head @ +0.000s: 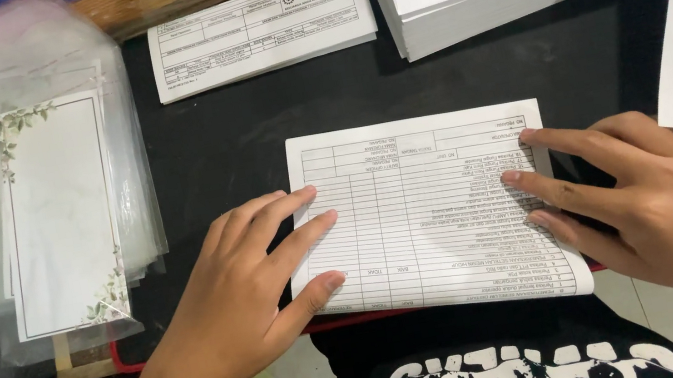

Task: Folding printed documents and stacking them neatly

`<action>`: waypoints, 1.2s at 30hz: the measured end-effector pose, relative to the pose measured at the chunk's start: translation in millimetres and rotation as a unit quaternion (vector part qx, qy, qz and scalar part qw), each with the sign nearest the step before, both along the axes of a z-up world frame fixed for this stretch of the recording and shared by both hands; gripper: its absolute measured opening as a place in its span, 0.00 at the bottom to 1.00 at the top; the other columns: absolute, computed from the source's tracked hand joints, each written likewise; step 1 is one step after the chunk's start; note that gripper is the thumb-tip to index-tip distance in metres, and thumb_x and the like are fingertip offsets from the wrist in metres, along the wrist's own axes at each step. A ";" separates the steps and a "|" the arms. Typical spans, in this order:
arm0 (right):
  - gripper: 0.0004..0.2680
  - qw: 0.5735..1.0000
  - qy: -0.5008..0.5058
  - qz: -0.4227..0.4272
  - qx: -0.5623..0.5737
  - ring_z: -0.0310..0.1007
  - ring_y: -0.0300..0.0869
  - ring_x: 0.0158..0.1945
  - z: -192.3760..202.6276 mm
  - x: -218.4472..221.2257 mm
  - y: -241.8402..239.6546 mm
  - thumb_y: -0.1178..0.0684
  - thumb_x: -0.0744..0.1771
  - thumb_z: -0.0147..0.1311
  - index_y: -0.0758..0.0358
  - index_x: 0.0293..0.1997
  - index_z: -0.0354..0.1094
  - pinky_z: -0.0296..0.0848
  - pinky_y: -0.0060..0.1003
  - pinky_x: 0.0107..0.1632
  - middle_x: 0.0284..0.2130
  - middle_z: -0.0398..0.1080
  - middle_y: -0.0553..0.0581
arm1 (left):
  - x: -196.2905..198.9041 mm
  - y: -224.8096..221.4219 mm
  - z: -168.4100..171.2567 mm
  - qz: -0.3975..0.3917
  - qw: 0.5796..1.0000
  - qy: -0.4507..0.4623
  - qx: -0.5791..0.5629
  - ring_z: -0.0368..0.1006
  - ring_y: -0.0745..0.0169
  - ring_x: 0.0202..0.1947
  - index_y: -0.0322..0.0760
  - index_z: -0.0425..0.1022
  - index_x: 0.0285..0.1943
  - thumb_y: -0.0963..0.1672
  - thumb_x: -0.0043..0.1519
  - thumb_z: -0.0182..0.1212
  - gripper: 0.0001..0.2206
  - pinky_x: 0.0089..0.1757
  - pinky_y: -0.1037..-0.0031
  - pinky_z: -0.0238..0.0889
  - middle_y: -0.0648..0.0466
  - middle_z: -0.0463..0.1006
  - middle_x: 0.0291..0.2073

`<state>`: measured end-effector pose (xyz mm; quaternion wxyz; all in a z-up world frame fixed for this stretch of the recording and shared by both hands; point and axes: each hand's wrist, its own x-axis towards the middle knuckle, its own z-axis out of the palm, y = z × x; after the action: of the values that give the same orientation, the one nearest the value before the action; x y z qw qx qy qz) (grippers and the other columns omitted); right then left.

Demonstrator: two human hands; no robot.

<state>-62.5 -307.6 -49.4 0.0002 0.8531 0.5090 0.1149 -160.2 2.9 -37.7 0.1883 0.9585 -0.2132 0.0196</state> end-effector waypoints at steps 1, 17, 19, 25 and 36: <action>0.14 1.000 0.000 0.000 0.000 0.66 0.44 0.35 -0.5 -0.5 0.2 0.43 0.60 0.51 0.47 0.48 0.65 0.71 0.33 0.28 0.48 0.66 0.52 | -0.8 -0.1 -0.2 0.000 1.000 0.000 0.000 0.60 0.46 0.54 0.37 0.67 0.55 0.51 0.59 0.46 0.20 0.50 0.57 0.53 0.45 0.65 0.55; 0.14 0.999 0.028 -0.021 0.023 0.67 0.45 0.37 -3.2 -1.2 -0.8 0.44 0.60 0.51 0.46 0.48 0.66 0.71 0.35 0.26 0.47 0.66 0.52 | -1.0 0.0 -2.7 0.008 1.000 0.003 -0.003 0.59 0.47 0.54 0.38 0.67 0.55 0.51 0.59 0.45 0.20 0.50 0.58 0.52 0.46 0.64 0.55; 0.13 0.999 0.033 -0.039 0.014 0.67 0.43 0.37 0.4 -2.3 0.4 0.43 0.60 0.50 0.43 0.48 0.66 0.71 0.35 0.21 0.47 0.66 0.50 | -0.6 -0.1 -2.8 0.010 1.000 0.006 -0.005 0.59 0.47 0.54 0.38 0.67 0.55 0.52 0.59 0.45 0.20 0.50 0.58 0.51 0.47 0.64 0.56; 0.23 0.999 0.039 -0.022 0.028 0.68 0.45 0.41 22.3 -20.4 3.3 0.40 0.60 0.43 0.67 0.56 0.59 0.69 0.39 0.42 0.50 0.65 0.59 | -0.3 0.1 -1.7 0.013 1.000 0.016 -0.003 0.58 0.48 0.55 0.38 0.66 0.55 0.53 0.58 0.47 0.22 0.50 0.57 0.51 0.47 0.64 0.55; 0.19 0.956 0.030 0.293 0.007 0.51 0.52 0.62 3.9 -31.9 46.8 0.51 0.66 0.33 0.68 0.63 0.44 0.53 0.45 0.60 0.59 0.53 0.64 | 2.1 -3.9 -4.4 0.023 0.999 -0.027 0.011 0.62 0.50 0.50 0.39 0.69 0.50 0.50 0.60 0.45 0.16 0.46 0.60 0.54 0.49 0.68 0.51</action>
<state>-94.4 -260.8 -45.4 -0.0551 0.6699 0.7352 0.0880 -158.0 -1.0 -42.1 0.1710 0.9644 -0.1960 0.0478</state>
